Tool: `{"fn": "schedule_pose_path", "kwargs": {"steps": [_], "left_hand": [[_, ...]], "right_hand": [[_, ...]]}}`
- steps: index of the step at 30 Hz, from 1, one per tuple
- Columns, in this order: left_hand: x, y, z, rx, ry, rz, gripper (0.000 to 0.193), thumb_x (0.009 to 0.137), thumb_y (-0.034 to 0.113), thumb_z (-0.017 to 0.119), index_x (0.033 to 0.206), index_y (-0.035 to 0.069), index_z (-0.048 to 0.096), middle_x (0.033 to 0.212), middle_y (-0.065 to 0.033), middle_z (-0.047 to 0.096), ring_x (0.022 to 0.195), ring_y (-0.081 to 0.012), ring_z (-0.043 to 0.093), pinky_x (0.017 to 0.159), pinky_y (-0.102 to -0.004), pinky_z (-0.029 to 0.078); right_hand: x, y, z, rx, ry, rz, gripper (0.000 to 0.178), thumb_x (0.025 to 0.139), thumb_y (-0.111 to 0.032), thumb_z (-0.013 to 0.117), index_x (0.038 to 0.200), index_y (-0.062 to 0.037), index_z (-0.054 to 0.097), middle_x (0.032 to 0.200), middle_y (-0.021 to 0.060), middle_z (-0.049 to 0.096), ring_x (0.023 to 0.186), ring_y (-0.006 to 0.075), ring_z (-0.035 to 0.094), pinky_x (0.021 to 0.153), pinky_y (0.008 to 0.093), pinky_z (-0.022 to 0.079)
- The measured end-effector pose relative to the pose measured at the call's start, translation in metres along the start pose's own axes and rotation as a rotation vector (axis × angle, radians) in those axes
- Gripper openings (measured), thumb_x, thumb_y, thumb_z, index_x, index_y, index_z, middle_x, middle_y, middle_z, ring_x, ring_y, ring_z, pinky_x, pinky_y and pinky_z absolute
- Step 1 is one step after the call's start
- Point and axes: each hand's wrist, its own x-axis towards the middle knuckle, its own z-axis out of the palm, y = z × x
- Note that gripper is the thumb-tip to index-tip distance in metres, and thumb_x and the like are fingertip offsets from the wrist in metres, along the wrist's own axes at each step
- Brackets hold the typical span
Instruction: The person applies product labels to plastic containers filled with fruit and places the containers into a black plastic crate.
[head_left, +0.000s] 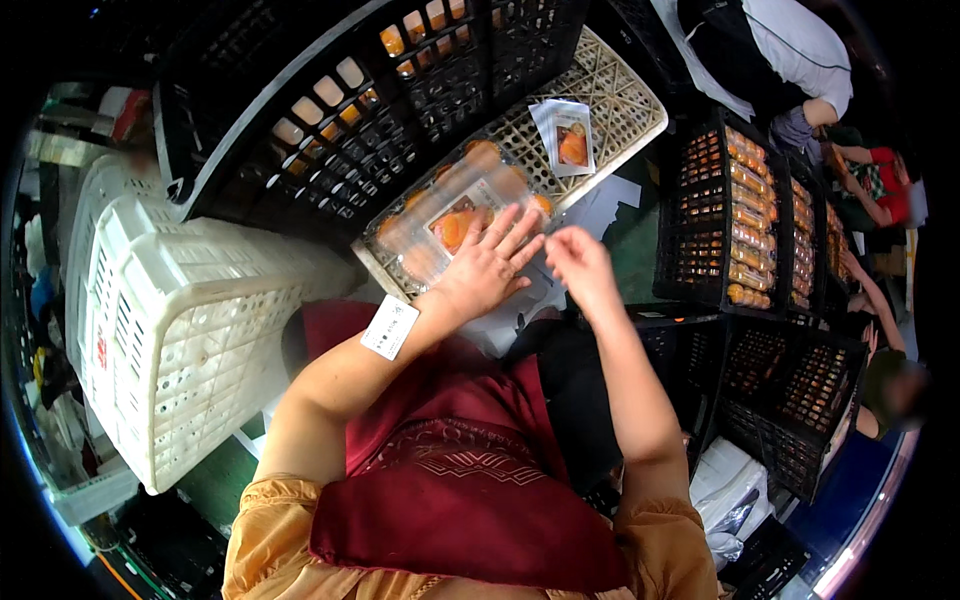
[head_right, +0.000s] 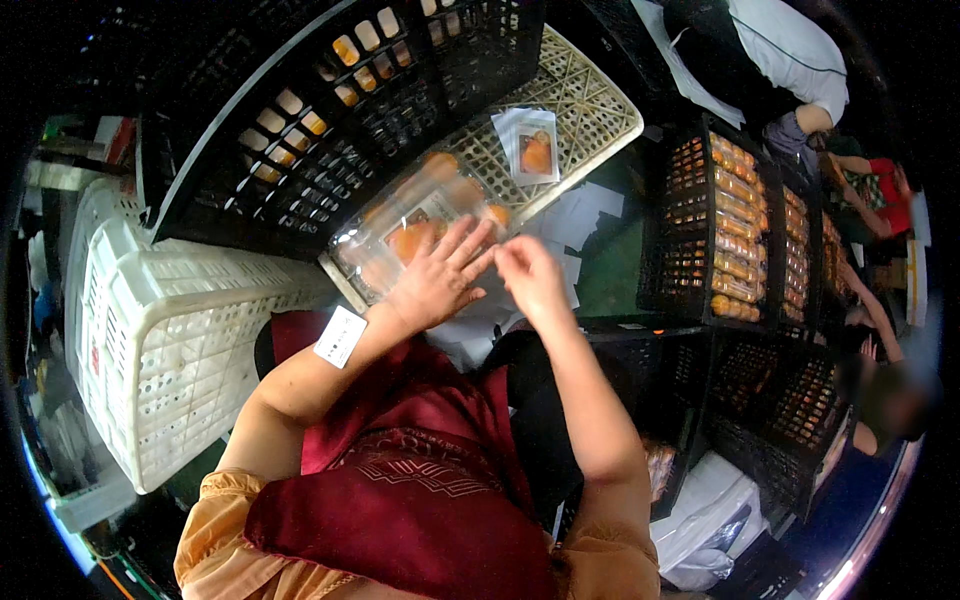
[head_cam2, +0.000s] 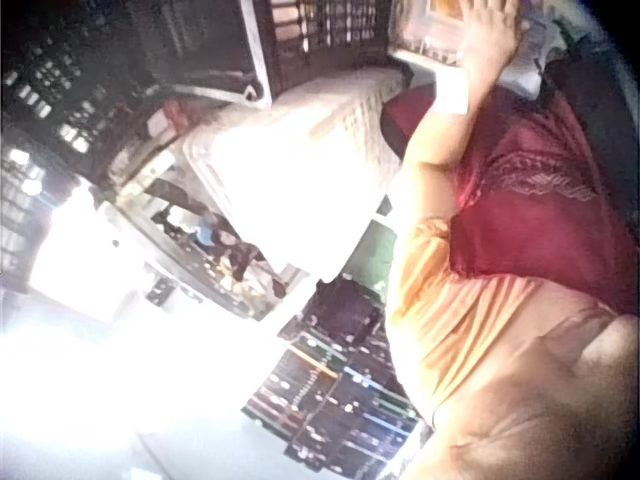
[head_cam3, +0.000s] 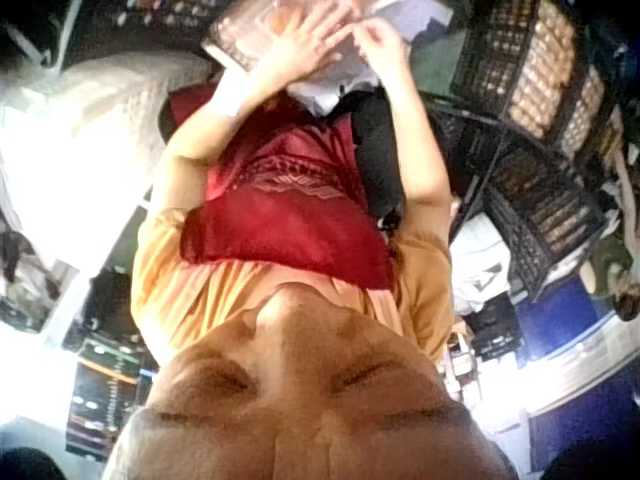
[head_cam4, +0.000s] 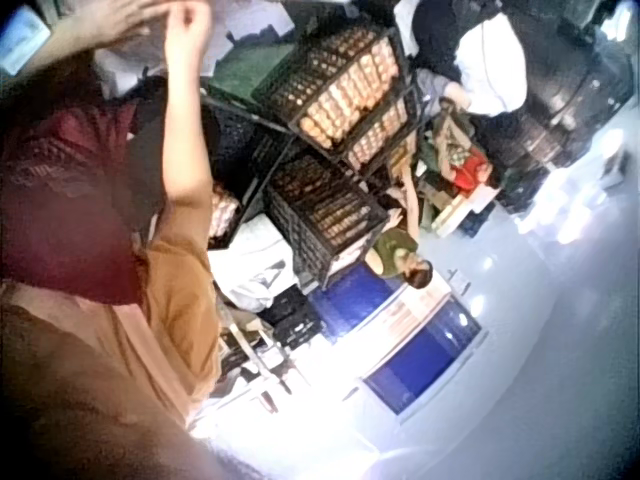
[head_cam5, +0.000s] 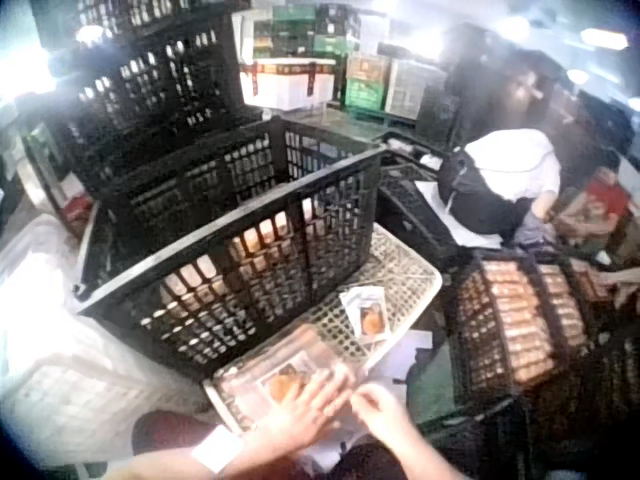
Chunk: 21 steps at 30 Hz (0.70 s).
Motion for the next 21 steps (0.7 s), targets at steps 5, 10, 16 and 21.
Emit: {"fn": "schedule_pose_path", "kwargs": {"steps": [5, 10, 16, 21], "left_hand": [[-0.003, -0.05, -0.002, 0.052, -0.017, -0.382, 0.062, 0.086, 0.044, 0.049, 0.139, 0.014, 0.032, 0.143, -0.0196, 0.028, 0.132, -0.0357, 0.027, 0.105, -0.0507, 0.023], [-0.019, -0.048, -0.021, 0.056, 0.046, -0.594, 0.062, 0.088, 0.048, 0.045, 0.136, 0.012, 0.035, 0.13, -0.0239, 0.041, 0.114, -0.0404, 0.044, 0.092, -0.0539, 0.034], [-0.051, -0.021, -0.011, -0.242, 0.215, -0.515, 0.057, 0.083, 0.027, 0.058, 0.133, 0.009, 0.037, 0.117, -0.0265, 0.046, 0.102, -0.043, 0.049, 0.086, -0.0481, 0.042], [-0.041, 0.02, -0.071, -0.376, 0.273, -0.43, 0.053, 0.084, 0.022, 0.056, 0.132, 0.006, 0.041, 0.122, -0.0278, 0.042, 0.11, -0.042, 0.045, 0.093, -0.0455, 0.038]], "right_hand": [[-0.024, 0.024, 0.032, 0.381, -0.192, 0.345, 0.027, 0.09, -0.029, 0.055, 0.103, -0.0054, 0.054, 0.086, 0.0054, 0.06, 0.071, 0.0116, 0.058, 0.057, 0.0227, 0.048], [-0.015, 0.033, 0.06, 0.607, -0.2, 0.319, 0.034, 0.086, -0.029, 0.061, 0.109, -0.006, 0.052, 0.104, 0.0061, 0.056, 0.09, 0.0163, 0.057, 0.074, 0.0319, 0.049], [-0.017, 0.023, 0.051, 0.873, -0.049, 0.327, 0.037, 0.08, -0.018, 0.069, 0.11, -0.0038, 0.052, 0.102, 0.0092, 0.06, 0.09, 0.0209, 0.06, 0.074, 0.0368, 0.053], [-0.074, 0.002, 0.011, 1.043, -0.041, 0.027, 0.037, 0.077, -0.008, 0.068, 0.111, -0.0018, 0.054, 0.101, 0.0087, 0.061, 0.091, 0.0207, 0.061, 0.077, 0.0331, 0.053]]}}
